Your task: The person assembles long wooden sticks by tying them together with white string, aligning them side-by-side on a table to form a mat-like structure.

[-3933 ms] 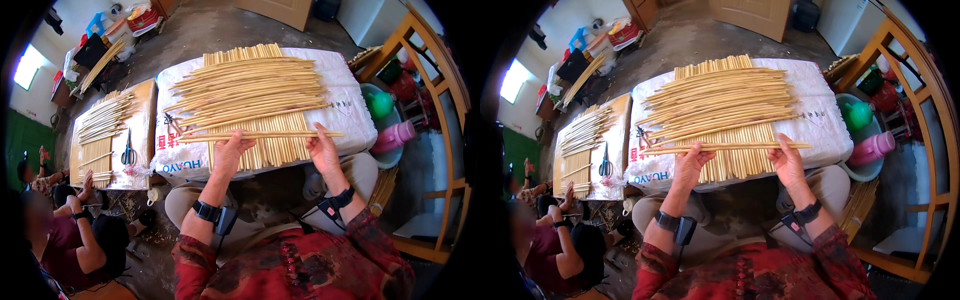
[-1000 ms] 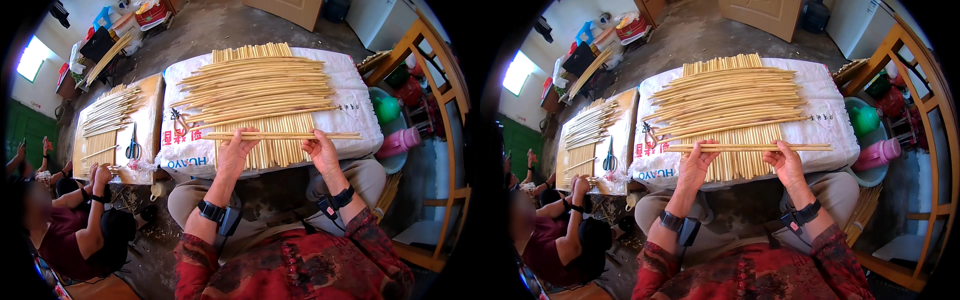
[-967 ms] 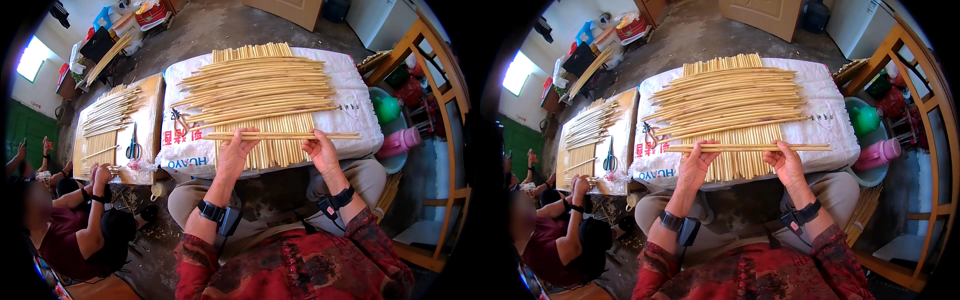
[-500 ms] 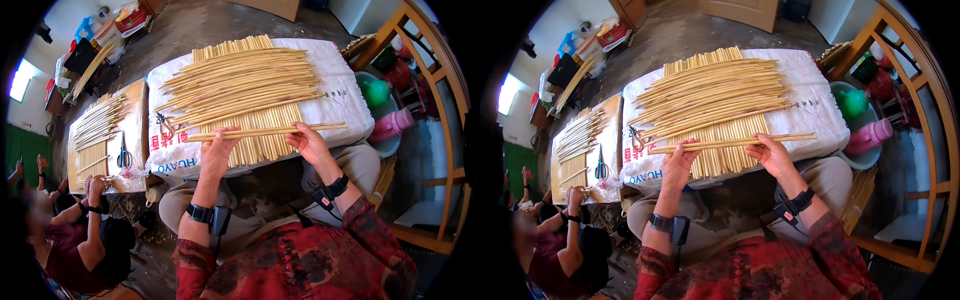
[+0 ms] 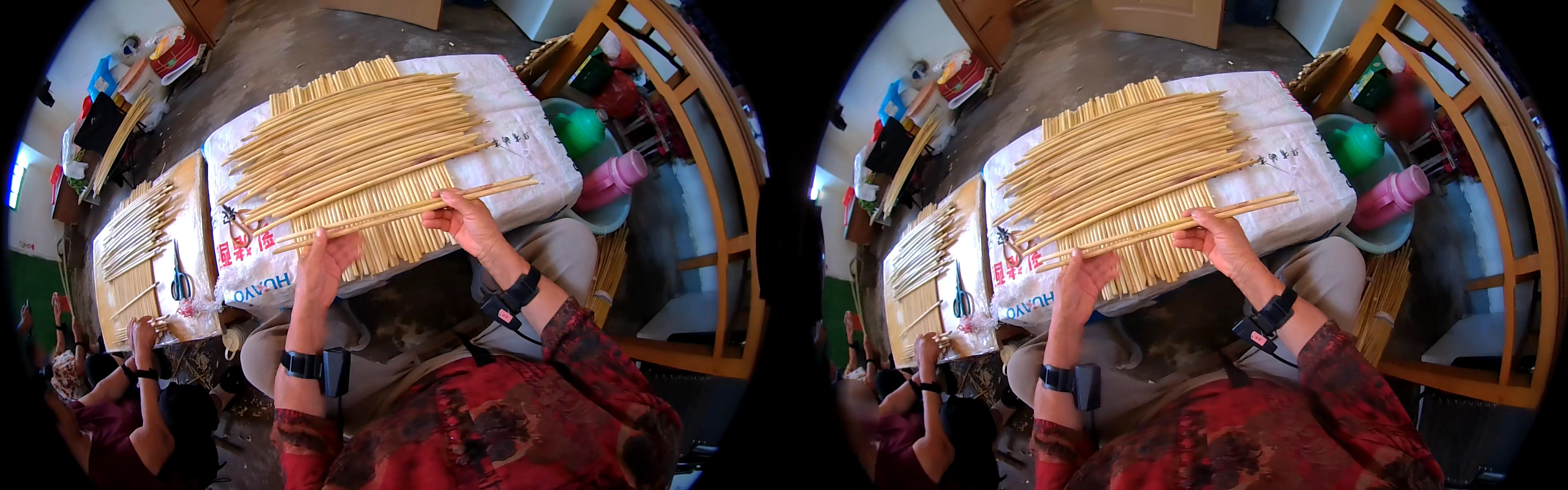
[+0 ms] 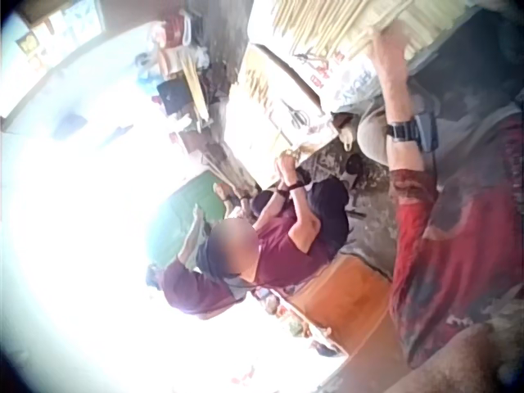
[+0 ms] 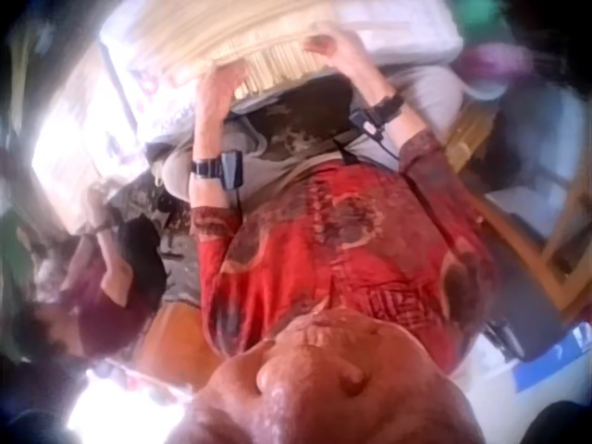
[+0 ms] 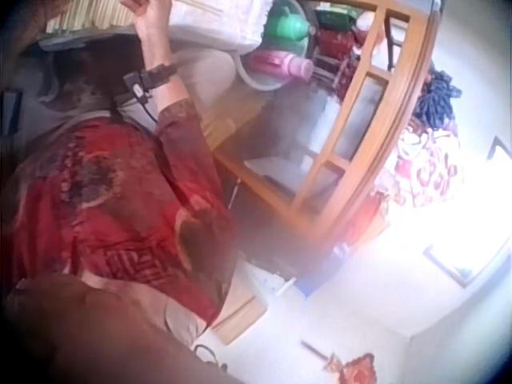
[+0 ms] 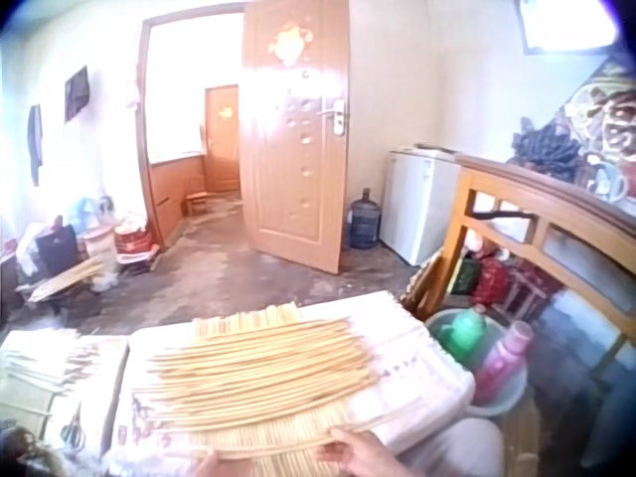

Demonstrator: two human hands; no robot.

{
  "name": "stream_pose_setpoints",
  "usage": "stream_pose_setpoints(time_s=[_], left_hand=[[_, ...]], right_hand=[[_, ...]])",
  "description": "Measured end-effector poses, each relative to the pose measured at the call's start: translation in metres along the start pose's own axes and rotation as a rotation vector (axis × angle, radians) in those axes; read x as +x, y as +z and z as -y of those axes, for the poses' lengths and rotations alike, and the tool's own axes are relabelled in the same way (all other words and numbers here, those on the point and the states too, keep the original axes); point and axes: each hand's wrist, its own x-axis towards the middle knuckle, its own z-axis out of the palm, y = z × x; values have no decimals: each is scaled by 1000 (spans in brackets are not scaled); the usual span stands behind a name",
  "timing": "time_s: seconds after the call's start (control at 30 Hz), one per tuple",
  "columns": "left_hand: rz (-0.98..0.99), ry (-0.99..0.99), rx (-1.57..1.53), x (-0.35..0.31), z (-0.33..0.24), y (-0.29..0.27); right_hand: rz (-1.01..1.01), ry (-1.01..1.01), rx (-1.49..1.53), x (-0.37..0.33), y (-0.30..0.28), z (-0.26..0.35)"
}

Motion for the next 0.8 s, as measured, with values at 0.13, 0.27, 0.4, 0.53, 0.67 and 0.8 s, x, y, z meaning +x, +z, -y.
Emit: stream_pose_setpoints(time_s=[0.13, 0.27, 0.4, 0.53, 0.67, 0.8], left_hand=[[162, -289, 722, -13, -5, 23], [248, 665, 1324, -14, -19, 63], [498, 342, 1531, 4, -20, 86], [550, -238, 1128, 10, -18, 96], [557, -323, 1055, 17, -8, 93], [483, -346, 1123, 17, -4, 89]], right_hand=[[-23, 53, -72, -5, -5, 7], [45, 50, -166, -15, 7, 15], [132, 53, -164, -20, 17, 29], [252, 80, -168, -24, 9, 42], [269, 101, -117, -26, -4, 40], [256, 121, -85, -24, -9, 28]])
